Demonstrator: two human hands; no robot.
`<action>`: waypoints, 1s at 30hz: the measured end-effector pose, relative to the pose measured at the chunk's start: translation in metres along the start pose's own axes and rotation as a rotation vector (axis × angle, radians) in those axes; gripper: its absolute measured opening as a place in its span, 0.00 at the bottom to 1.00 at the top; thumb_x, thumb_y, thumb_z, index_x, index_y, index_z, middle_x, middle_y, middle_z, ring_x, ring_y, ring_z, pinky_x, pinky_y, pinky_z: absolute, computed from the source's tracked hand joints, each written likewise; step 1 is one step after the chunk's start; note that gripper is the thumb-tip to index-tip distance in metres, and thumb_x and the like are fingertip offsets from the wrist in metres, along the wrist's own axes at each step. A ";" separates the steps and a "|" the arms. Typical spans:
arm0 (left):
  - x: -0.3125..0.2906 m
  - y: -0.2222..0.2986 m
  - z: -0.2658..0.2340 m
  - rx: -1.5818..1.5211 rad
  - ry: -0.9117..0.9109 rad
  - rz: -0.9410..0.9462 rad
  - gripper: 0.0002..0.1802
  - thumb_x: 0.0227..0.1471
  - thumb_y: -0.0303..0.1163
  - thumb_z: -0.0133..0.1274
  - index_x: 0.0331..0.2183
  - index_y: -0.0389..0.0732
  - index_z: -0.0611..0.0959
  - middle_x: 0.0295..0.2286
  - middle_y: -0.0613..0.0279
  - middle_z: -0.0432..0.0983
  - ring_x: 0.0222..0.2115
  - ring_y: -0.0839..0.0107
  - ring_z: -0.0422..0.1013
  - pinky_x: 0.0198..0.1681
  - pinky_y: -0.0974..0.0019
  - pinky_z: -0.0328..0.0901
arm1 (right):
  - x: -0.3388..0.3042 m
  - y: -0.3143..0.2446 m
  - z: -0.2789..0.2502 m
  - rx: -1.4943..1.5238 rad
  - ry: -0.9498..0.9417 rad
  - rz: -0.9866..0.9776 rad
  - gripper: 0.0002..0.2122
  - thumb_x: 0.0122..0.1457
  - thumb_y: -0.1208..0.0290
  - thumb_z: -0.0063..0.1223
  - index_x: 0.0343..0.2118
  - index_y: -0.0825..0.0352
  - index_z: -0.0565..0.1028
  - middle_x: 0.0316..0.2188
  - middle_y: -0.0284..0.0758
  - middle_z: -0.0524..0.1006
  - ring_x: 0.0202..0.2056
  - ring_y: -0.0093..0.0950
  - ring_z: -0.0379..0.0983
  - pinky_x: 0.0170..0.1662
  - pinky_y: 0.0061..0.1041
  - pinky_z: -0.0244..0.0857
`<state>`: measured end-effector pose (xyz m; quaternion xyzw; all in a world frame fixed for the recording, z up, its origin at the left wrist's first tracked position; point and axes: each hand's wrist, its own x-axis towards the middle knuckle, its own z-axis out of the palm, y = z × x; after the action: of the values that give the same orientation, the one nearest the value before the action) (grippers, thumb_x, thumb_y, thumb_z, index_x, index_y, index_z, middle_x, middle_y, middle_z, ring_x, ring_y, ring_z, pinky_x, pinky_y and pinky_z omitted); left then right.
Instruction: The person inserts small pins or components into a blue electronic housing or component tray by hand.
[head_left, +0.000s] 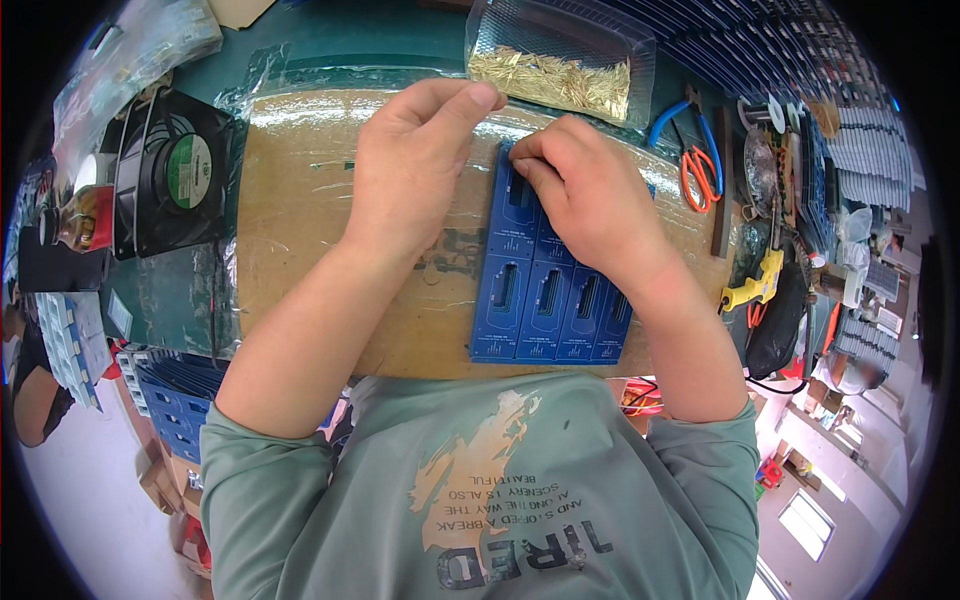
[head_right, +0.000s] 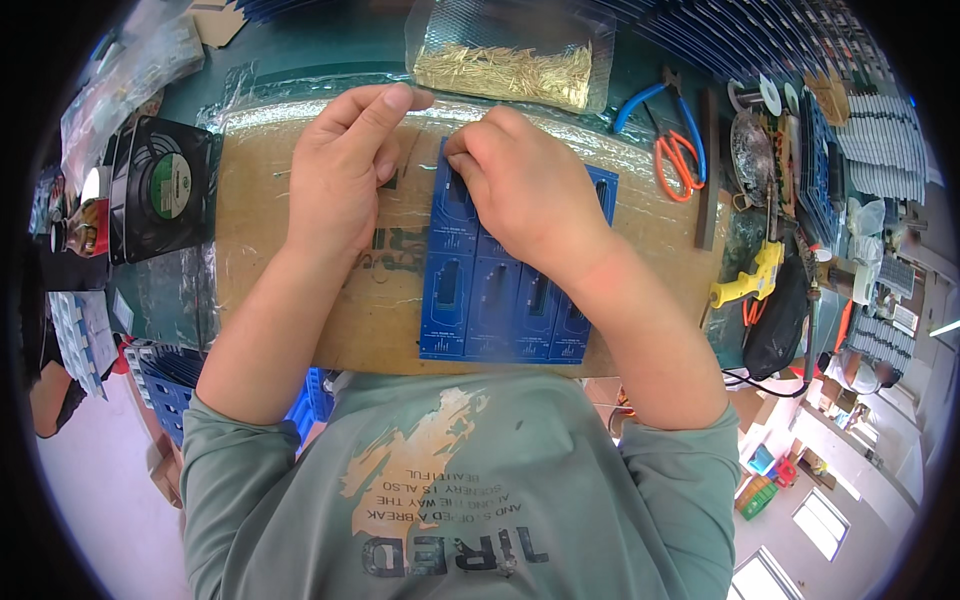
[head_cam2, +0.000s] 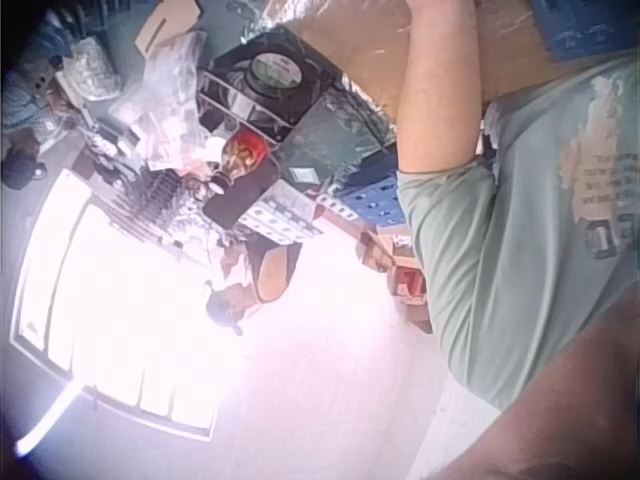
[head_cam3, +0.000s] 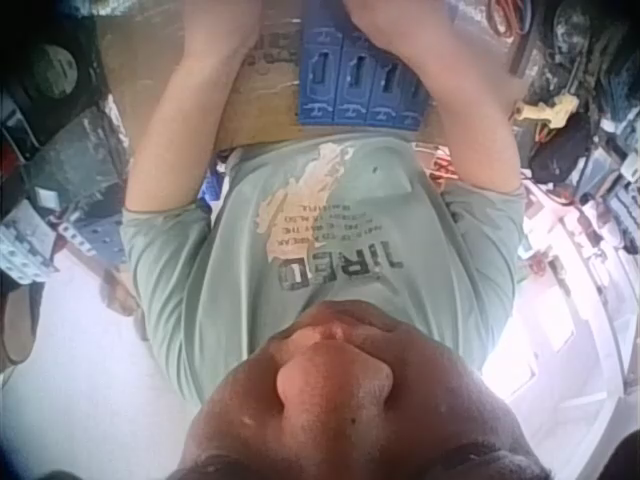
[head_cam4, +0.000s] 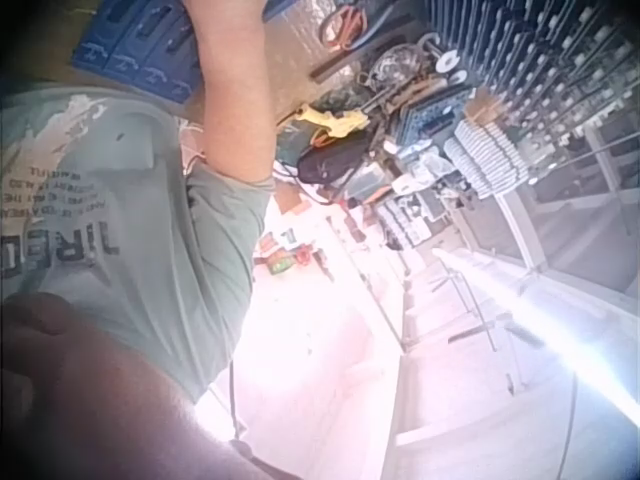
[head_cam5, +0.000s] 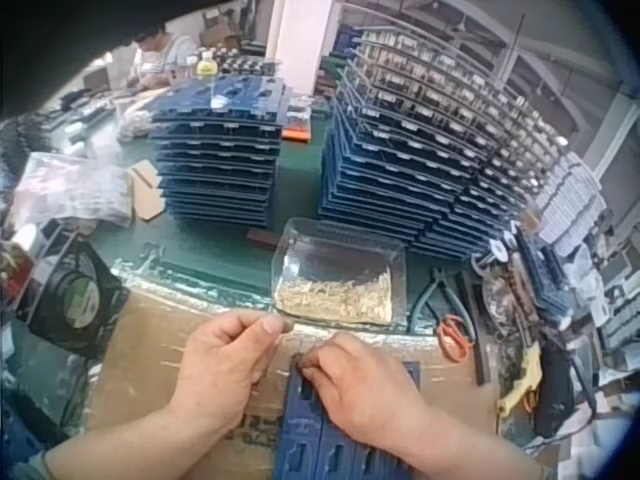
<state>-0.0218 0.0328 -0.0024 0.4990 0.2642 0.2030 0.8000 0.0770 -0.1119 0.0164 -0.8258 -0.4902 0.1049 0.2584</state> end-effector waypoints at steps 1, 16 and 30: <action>0.000 0.000 0.000 -0.002 0.002 0.000 0.10 0.58 0.34 0.58 0.35 0.36 0.83 0.36 0.61 0.82 0.19 0.85 0.57 0.23 0.80 0.55 | -0.001 0.000 0.000 -0.011 0.002 -0.007 0.06 0.60 0.69 0.53 0.34 0.63 0.78 0.33 0.38 0.74 0.36 0.42 0.74 0.39 0.38 0.69; 0.000 -0.001 -0.001 -0.010 -0.013 0.006 0.10 0.59 0.34 0.57 0.36 0.36 0.83 0.37 0.60 0.82 0.19 0.85 0.57 0.24 0.79 0.55 | -0.005 -0.002 0.010 -0.130 0.110 -0.159 0.03 0.55 0.71 0.57 0.31 0.62 0.77 0.31 0.35 0.73 0.33 0.38 0.75 0.32 0.36 0.70; -0.001 0.001 0.002 0.011 -0.013 -0.020 0.11 0.58 0.34 0.57 0.36 0.35 0.83 0.35 0.62 0.81 0.19 0.85 0.57 0.23 0.78 0.54 | -0.021 0.006 0.002 -0.180 0.201 -0.261 0.12 0.49 0.70 0.63 0.39 0.59 0.80 0.33 0.33 0.74 0.32 0.34 0.75 0.33 0.33 0.69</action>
<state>-0.0217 0.0313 -0.0011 0.5019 0.2651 0.1905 0.8009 0.0702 -0.1321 0.0098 -0.7812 -0.5724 -0.0568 0.2426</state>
